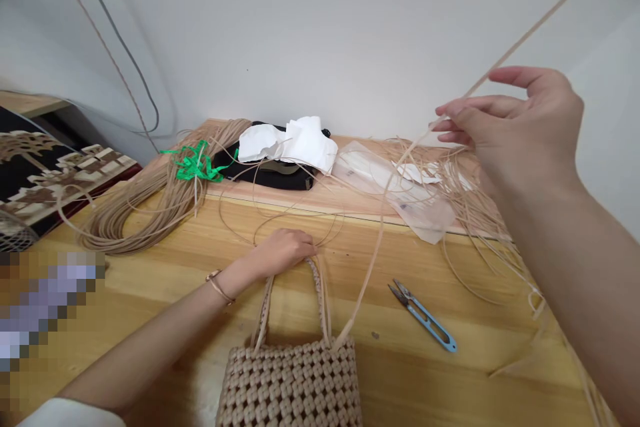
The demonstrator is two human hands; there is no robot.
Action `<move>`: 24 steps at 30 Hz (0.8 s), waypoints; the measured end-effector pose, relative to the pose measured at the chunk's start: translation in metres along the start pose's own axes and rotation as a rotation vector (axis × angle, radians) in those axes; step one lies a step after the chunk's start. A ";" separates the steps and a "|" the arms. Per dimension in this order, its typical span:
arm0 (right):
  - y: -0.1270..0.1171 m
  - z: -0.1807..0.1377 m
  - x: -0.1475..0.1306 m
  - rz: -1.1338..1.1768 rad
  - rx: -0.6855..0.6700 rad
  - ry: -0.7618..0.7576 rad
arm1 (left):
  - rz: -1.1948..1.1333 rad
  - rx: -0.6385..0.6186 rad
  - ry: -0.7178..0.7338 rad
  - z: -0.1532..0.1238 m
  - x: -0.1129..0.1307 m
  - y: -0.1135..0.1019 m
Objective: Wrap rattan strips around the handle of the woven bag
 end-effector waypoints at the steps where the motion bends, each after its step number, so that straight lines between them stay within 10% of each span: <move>1: 0.004 0.000 0.001 0.050 -0.003 0.017 | 0.002 0.000 0.001 0.000 0.000 0.000; 24: 0.097 -0.060 0.076 0.339 -0.248 0.577 | 0.066 -0.038 0.002 -0.001 0.001 0.001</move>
Point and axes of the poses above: each hand's wrist, its own z-axis towards the middle knuckle, its own y-axis out of the palm, x = y × z, the point moved 8 cm from there along z, towards the middle knuckle, and after that the axes turned 11 degrees about y, right-handed, at the moved point
